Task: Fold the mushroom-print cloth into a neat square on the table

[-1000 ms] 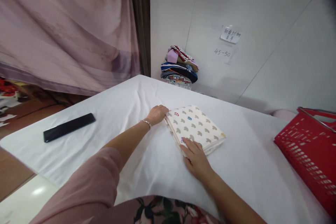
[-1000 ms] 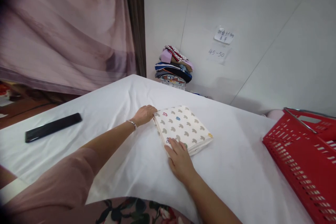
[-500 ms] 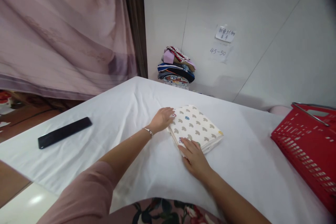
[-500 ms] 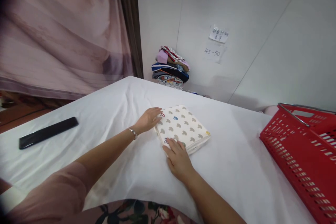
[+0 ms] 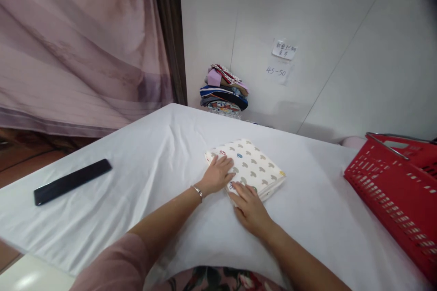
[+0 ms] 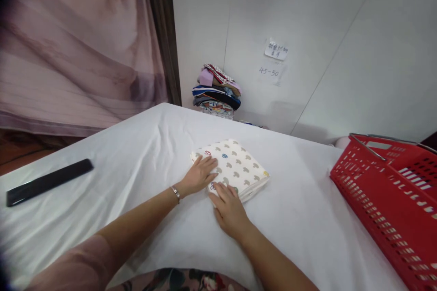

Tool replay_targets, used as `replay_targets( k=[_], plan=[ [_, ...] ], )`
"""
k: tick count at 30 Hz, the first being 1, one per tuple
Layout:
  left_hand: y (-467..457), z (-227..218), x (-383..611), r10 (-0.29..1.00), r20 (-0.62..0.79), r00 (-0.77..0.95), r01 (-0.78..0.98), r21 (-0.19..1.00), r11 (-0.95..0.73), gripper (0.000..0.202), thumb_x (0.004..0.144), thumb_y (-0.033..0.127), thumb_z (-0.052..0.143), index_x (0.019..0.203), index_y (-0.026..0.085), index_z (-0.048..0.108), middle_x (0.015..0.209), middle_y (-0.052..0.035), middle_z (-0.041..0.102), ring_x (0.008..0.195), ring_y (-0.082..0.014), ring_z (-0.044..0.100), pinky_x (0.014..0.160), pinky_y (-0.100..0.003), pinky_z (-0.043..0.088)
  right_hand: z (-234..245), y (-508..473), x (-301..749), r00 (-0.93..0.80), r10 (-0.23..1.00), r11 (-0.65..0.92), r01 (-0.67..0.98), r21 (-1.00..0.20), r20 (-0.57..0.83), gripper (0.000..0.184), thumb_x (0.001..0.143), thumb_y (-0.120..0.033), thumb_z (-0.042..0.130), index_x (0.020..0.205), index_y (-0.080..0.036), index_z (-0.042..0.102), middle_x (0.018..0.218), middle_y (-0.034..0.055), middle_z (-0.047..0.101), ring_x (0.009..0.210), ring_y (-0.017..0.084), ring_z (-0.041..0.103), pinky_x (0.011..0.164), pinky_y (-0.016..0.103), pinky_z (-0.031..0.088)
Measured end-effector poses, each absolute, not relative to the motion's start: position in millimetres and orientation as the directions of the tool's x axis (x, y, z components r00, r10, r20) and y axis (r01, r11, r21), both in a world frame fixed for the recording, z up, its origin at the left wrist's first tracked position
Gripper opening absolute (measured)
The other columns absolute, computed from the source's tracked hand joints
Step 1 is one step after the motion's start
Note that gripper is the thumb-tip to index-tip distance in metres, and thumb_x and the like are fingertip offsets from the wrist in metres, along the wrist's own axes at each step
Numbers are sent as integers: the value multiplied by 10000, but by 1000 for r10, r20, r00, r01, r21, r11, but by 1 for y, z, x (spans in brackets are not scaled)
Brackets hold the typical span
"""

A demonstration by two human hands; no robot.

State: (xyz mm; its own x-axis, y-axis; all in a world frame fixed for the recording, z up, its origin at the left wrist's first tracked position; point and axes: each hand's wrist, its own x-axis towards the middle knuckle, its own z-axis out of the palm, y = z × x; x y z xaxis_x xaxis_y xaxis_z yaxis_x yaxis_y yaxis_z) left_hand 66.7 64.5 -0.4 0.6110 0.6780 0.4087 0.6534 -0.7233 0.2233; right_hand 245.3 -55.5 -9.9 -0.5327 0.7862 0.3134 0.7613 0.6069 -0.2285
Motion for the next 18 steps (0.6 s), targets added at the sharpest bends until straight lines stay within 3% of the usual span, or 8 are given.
replay_targets(
  k=[5,8,10,14,18],
  plan=[
    [57,-14,69,675,438,594,658,219,-721,392,938,320,369,1276,195,522,1367,-64,516,1320,-254,372,1125,-510,206,6,-59,249,-532,823,565,727,-390,201,504,833,-213,536,1333,-225,478,1475,106,366,1372,265,294,1105,523,238],
    [59,-15,68,679,439,589,662,221,-717,391,932,317,383,1278,202,524,1364,-62,520,1316,-255,378,1123,-511,215,19,-52,258,-497,855,492,683,-539,150,513,877,-359,531,1371,-251,447,1456,84,405,1352,241,344,1099,472,295],
    [60,-15,68,683,440,584,663,227,-713,391,932,321,385,1280,208,523,1364,-60,520,1316,-253,380,1123,-511,218,25,-43,269,-419,889,445,690,-571,186,494,894,-397,504,1366,-257,459,1453,78,410,1347,238,354,1087,449,328],
    [59,-13,69,690,428,584,661,243,-710,399,934,322,375,1287,205,519,1368,-61,516,1317,-253,378,1128,-519,208,19,-17,303,-234,932,340,829,-445,276,456,899,-387,483,1327,-232,508,1458,98,397,1366,278,313,1102,511,273],
    [58,-11,69,704,403,584,659,270,-702,402,930,323,374,1283,201,525,1371,-63,513,1321,-252,371,1134,-519,195,-4,-3,327,-147,969,206,923,-326,197,446,917,-414,444,1320,-232,504,1455,92,403,1372,282,297,1095,541,250]
  ],
)
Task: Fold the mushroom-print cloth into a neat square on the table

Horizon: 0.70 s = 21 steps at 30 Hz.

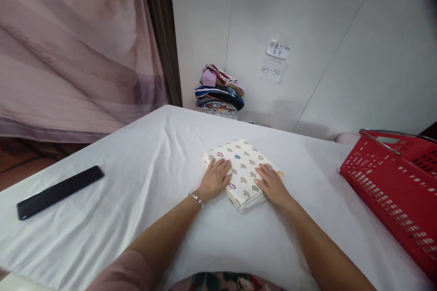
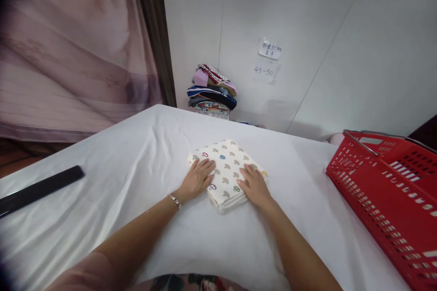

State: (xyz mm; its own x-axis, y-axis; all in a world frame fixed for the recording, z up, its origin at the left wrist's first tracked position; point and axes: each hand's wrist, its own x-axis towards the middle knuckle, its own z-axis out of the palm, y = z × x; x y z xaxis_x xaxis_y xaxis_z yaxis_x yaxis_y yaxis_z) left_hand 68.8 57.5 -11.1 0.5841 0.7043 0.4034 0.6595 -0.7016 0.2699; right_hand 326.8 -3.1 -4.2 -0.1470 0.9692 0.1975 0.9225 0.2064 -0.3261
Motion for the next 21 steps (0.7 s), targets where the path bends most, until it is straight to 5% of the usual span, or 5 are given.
replay_targets(
  k=[6,14,21],
  plan=[
    [56,-10,68,708,410,575,652,292,-699,399,926,324,382,1289,231,521,1372,-52,513,1320,-249,373,1136,-518,190,-21,-9,324,-143,942,232,932,-279,304,427,944,-387,395,1318,-208,500,1447,100,415,1372,264,300,1091,515,258],
    [57,-12,65,736,432,521,657,348,-669,348,926,357,404,1191,222,586,1334,-48,551,1306,-232,392,1133,-501,204,-23,-3,352,69,912,127,890,-438,404,390,898,-396,438,1193,-204,606,1366,106,503,1321,281,374,1078,540,272],
    [73,-20,52,891,443,103,756,547,-359,389,894,384,439,1206,182,557,1408,-126,458,1339,-282,354,1079,-495,314,-32,0,372,264,914,23,726,-687,309,478,843,-466,479,1219,-193,589,1310,93,549,1180,255,518,997,441,413]
  ],
)
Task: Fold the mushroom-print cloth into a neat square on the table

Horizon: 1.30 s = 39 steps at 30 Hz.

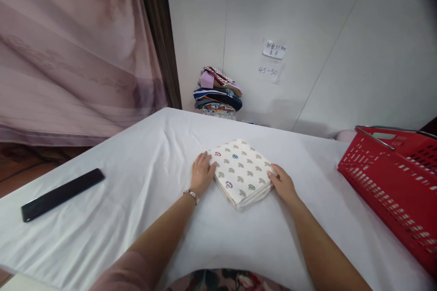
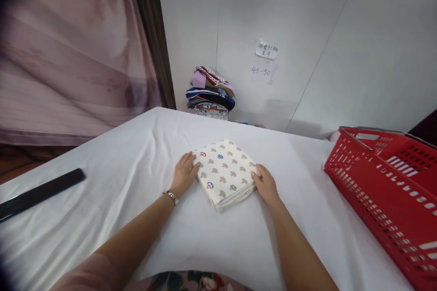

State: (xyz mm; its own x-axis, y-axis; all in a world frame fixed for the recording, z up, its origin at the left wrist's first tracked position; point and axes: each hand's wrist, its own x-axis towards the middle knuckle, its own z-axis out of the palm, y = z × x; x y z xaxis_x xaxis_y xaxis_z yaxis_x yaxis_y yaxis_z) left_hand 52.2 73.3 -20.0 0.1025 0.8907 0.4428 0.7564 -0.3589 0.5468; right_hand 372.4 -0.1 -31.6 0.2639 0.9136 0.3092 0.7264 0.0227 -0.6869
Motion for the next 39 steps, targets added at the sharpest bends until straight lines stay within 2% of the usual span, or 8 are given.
replay_targets(
  k=[3,7,14,20,27,30,35,39],
  plan=[
    [81,-22,49,936,351,-34,714,664,-223,518,869,455,463,1292,156,461,1419,-174,429,1317,-295,392,1032,-471,378,-31,1,374,292,912,6,692,-722,288,501,830,-469,487,1228,-180,580,1252,92,592,1101,245,562,976,424,426],
    [93,-25,47,964,234,-128,653,751,-96,623,810,503,531,1329,186,392,1288,-167,566,1200,-311,522,948,-472,437,-30,3,375,331,910,-31,654,-756,249,497,818,-467,496,1226,-198,585,1204,82,620,1041,236,587,948,405,444],
    [129,-17,53,986,132,-96,528,847,-62,745,699,221,604,1397,190,343,1151,-119,657,973,-237,654,807,-353,530,-21,0,374,346,925,-103,632,-768,160,568,753,-402,584,1284,-204,545,1192,83,615,1072,250,575,940,399,441],
    [173,3,64,994,105,-38,547,835,-67,698,734,206,577,1395,151,356,1062,-119,682,890,-223,675,745,-332,549,-11,-11,365,138,984,-169,487,-857,-116,754,724,-385,656,1410,-220,389,821,-5,647,690,169,625,619,284,499],
    [153,-7,57,990,138,-16,593,799,-102,551,769,296,590,1298,209,465,1130,-124,659,996,-256,645,841,-409,513,-4,-16,359,92,987,-160,498,-852,-131,767,742,-393,652,1429,-237,349,766,-24,636,618,149,602,535,250,474],
    [121,-9,51,964,261,52,658,718,-229,529,771,318,596,1276,192,500,1286,-133,568,1171,-269,544,972,-419,452,-3,-16,360,66,994,-112,584,-804,-91,689,761,-423,627,1395,-271,404,767,-23,643,613,152,600,546,255,474],
    [61,-6,49,830,460,317,720,453,-526,316,795,234,555,1101,214,631,1324,-88,547,1276,-267,439,1056,-466,376,0,-15,360,110,988,-7,741,-671,112,526,787,-408,573,1284,-240,537,1018,52,659,826,205,628,701,320,498],
    [23,0,52,774,459,435,689,384,-615,219,852,243,513,1002,254,673,1191,-35,645,1252,-241,459,1061,-480,339,13,-20,356,76,950,155,728,-668,304,400,808,-341,531,1185,-231,609,1206,69,606,1005,223,590,750,325,495]
  ],
)
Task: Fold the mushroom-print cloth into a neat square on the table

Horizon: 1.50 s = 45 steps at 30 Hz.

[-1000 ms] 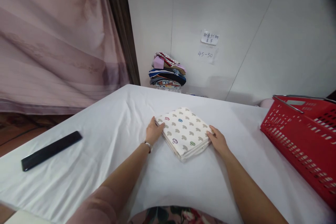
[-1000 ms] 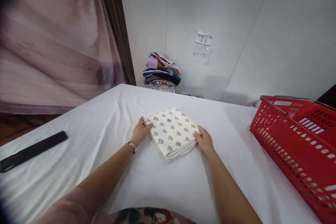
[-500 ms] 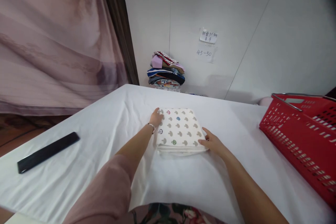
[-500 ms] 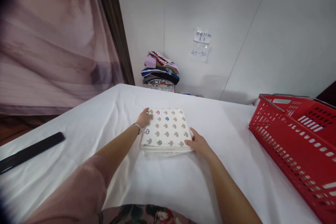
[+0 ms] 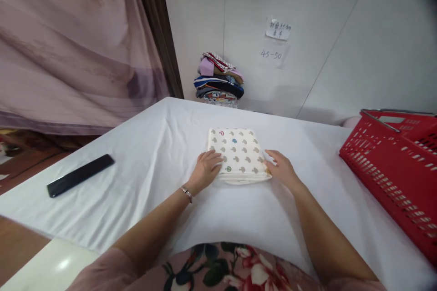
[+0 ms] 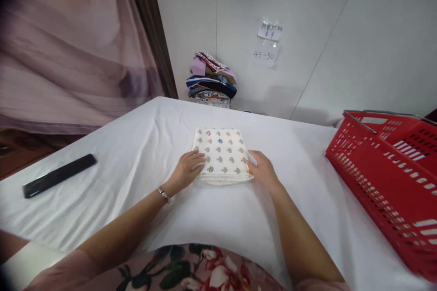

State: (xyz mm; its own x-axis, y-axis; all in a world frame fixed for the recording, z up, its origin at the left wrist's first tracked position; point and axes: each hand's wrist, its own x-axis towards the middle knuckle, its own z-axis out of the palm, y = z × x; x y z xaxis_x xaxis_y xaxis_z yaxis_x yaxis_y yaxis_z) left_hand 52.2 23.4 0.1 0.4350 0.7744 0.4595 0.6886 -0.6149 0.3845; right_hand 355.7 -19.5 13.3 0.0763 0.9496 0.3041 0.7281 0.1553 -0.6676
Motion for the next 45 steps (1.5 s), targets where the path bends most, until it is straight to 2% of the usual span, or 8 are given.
replay_targets(
  k=[4,7,10,14,18,26,36,45],
  plan=[
    [1,8,60,740,414,531,656,352,-668,178,871,325,536,968,282,679,1150,-7,665,1229,-231,474,1093,-499,247,27,-30,344,-36,962,230,641,-732,271,284,823,-327,544,1063,-239,669,1105,43,652,972,202,605,688,280,504],
    [-5,11,67,707,391,588,633,321,-704,182,873,332,543,979,275,679,1134,-16,668,1191,-223,497,1096,-487,229,30,-36,333,-148,963,268,627,-732,225,234,815,-296,571,1007,-237,691,1083,35,658,976,198,607,763,298,506],
    [-4,9,72,688,410,599,620,307,-722,188,889,298,516,968,254,681,1087,-34,680,1064,-204,563,1053,-471,286,31,-38,326,-253,939,343,682,-646,232,204,811,-228,571,968,-241,702,1047,26,671,1004,203,591,875,343,469],
    [-1,7,75,663,443,604,606,285,-743,175,887,273,523,950,225,679,1042,-43,685,964,-200,582,950,-431,377,28,-36,322,-355,902,432,754,-495,247,206,823,-162,553,939,-236,706,992,37,672,982,203,576,878,348,448],
    [-1,7,77,651,448,613,618,241,-748,167,882,263,532,939,209,679,1030,-49,683,946,-214,582,891,-415,402,21,-32,320,-367,890,451,790,-415,269,206,833,-146,545,937,-214,709,977,62,656,952,211,565,854,353,444],
    [-6,6,80,644,518,562,583,304,-753,235,929,258,443,900,198,669,915,-48,690,873,-181,589,855,-380,418,29,-34,324,-321,914,405,721,-562,247,210,846,-150,508,834,-228,702,890,24,646,883,166,578,782,287,435],
    [-8,-3,78,612,503,611,574,252,-779,167,885,273,533,974,188,646,966,-58,661,917,-202,562,833,-373,428,30,-35,322,-378,910,413,776,-477,173,154,778,-139,591,873,-210,689,909,30,636,906,179,560,793,293,423],
    [-7,-4,80,633,528,566,585,284,-760,181,910,261,494,913,198,664,889,-50,654,854,-183,564,788,-351,441,33,-37,321,-354,913,408,779,-476,203,187,826,-106,515,813,-217,664,880,20,632,875,164,562,743,275,410]
  ],
)
